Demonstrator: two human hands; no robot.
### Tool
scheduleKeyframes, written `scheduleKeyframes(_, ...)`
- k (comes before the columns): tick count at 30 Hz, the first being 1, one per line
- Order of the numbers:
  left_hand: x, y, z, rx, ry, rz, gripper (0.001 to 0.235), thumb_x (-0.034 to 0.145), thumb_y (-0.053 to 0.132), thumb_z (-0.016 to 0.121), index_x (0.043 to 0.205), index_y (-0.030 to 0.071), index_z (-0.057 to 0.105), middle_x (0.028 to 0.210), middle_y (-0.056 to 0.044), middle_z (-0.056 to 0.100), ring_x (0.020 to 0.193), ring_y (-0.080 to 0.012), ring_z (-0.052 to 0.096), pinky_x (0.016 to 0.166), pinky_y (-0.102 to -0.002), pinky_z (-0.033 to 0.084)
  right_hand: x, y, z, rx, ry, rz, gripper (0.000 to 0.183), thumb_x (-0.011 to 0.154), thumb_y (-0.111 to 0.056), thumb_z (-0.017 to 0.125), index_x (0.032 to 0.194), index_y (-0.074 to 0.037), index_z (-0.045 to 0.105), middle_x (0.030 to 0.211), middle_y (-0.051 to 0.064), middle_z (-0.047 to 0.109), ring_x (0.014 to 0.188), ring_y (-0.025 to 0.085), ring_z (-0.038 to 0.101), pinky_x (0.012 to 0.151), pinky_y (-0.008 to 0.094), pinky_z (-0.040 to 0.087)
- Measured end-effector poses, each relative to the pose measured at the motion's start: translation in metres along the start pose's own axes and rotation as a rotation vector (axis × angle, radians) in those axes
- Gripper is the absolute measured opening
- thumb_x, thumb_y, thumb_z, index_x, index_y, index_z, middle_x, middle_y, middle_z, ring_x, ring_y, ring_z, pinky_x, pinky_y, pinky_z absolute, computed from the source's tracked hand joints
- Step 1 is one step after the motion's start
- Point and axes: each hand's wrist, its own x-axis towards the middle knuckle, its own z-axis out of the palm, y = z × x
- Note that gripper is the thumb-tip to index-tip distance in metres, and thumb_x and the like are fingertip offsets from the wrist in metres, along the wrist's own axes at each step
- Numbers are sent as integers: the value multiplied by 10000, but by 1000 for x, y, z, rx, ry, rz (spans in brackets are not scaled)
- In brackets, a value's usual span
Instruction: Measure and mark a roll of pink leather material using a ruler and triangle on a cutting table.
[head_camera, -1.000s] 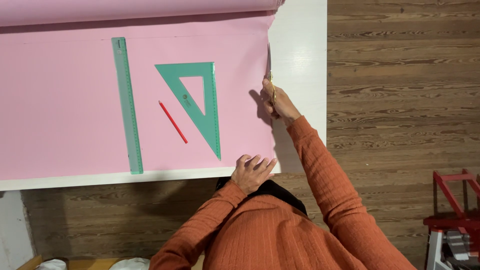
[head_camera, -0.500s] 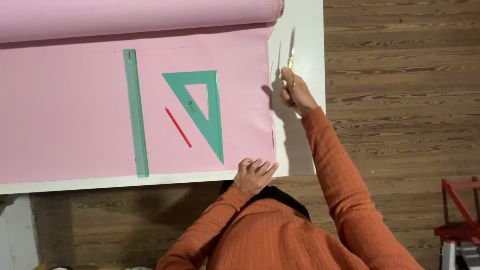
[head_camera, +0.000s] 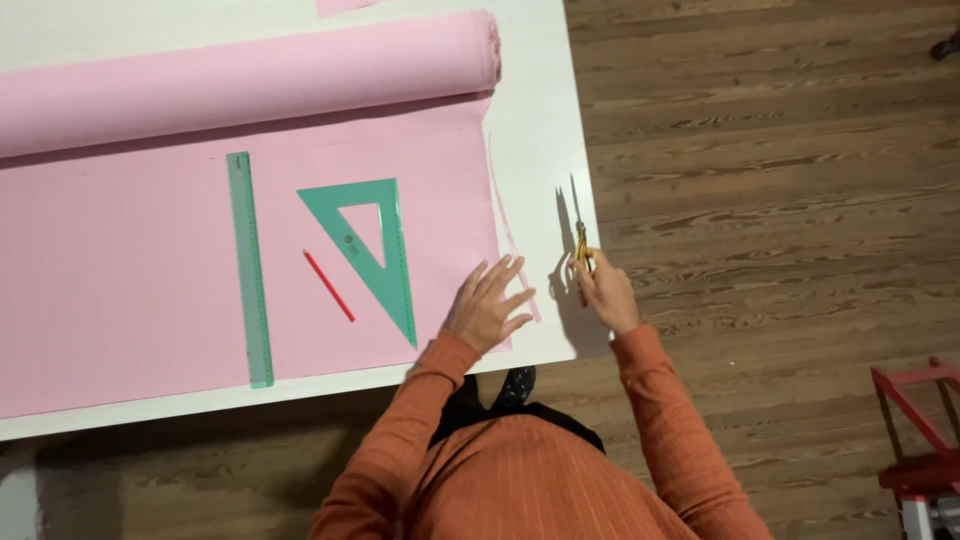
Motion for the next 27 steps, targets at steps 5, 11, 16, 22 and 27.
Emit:
scheduleKeyframes(5, 24, -11, 26, 125, 67, -50, 527, 932, 449, 656, 1356, 135, 664, 1504, -160, 465, 1427, -278, 355, 1187, -548, 204, -24, 27, 13, -453, 166, -129, 372, 1004, -420, 607, 1189, -98, 630, 651, 107, 686, 555, 274, 662, 536, 418, 501)
scheduleKeyframes(11, 11, -12, 83, 177, 18, -98, 186, 999, 131, 698, 1176, 139, 756, 1084, -68, 756, 1021, -201, 705, 968, -399, 561, -29, 21, 15, -675, 51, -46, 467, 999, -395, 585, 1366, -109, 548, 706, 123, 695, 509, 276, 649, 464, 426, 546)
scheduleKeyframes(16, -6, 67, 12, -381, 97, -294, 193, 920, 112, 755, 1114, 107, 756, 948, -67, 790, 771, -161, 767, 708, -276, 647, -62, 31, 7, -633, 41, -271, 395, 1045, -373, 564, 1376, -158, 575, 973, 105, 706, 582, 219, 629, 504, 382, 548)
scheduleKeyframes(22, -20, 126, -21, -710, 348, -238, 240, 877, 168, 807, 1092, 83, 747, 975, -88, 785, 846, -163, 785, 760, -267, 666, -119, -19, -35, 456, -523, -257, 451, 1029, -282, 494, 1477, -235, 488, 1026, 46, 721, 660, 124, 665, 519, 300, 546)
scheduleKeyframes(27, -33, 152, 8, -630, 281, -136, 321, 885, 253, 821, 1149, 95, 728, 1038, -91, 761, 892, -187, 776, 788, -284, 671, -117, 79, -68, 567, -766, -96, 393, 1004, -186, 628, 1392, -140, 583, 803, 82, 690, 545, 154, 585, 412, 309, 464)
